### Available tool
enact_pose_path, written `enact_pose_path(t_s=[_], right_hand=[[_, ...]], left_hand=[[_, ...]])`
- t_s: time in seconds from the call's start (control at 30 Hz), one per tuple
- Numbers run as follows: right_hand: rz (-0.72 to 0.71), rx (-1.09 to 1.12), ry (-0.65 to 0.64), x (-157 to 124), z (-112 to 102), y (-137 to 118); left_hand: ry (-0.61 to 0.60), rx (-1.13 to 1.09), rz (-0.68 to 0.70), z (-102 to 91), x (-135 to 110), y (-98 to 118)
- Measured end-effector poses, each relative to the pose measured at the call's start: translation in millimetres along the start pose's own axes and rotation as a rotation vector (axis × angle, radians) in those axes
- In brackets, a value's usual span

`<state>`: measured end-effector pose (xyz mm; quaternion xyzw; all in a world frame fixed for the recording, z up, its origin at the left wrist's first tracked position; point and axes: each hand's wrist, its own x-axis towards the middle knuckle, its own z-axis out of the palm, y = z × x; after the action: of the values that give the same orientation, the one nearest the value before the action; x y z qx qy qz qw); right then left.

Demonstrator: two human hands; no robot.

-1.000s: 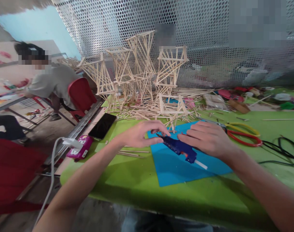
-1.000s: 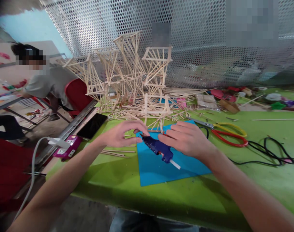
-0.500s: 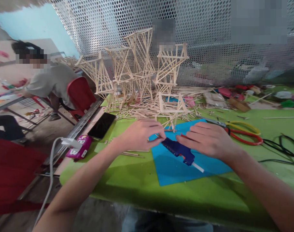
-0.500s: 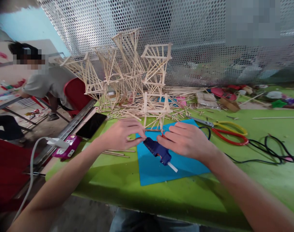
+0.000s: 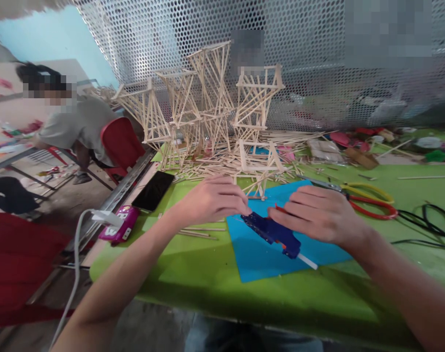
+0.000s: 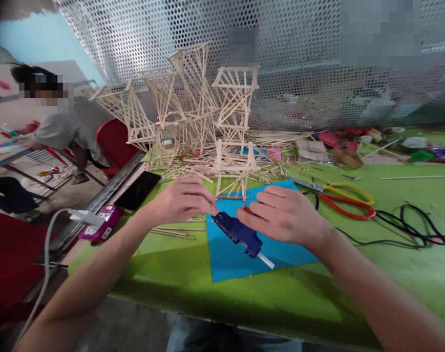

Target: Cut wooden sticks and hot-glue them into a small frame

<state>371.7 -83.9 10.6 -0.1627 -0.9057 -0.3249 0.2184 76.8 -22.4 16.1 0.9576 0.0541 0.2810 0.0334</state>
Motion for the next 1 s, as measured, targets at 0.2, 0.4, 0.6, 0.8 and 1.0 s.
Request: enact_pose_path(t_s=[0.2,0.4,0.6,0.8,1.0], right_hand=[[-0.018,0.024,0.0,4,2,-2],[0.001,0.114,0.017,4,2,-4],[-0.065,0.109,0.01,5,3,-10],[-0.031,0.245,-0.023,3,10,-17],[0.04,0.544,0.02,-1,24,-21]], left_hand=[[-0.093,-0.05,-0.052,1.1,3,3],[-0.119,-0.306,-0.187,3.5,5,3],[-0.206,-0.542,-0.184,2.1,5,-4],[-0.343,-0.815,-0.243,10.7,7,-11],[-0.368,-1.015,-0.325,24.3,5,-16]])
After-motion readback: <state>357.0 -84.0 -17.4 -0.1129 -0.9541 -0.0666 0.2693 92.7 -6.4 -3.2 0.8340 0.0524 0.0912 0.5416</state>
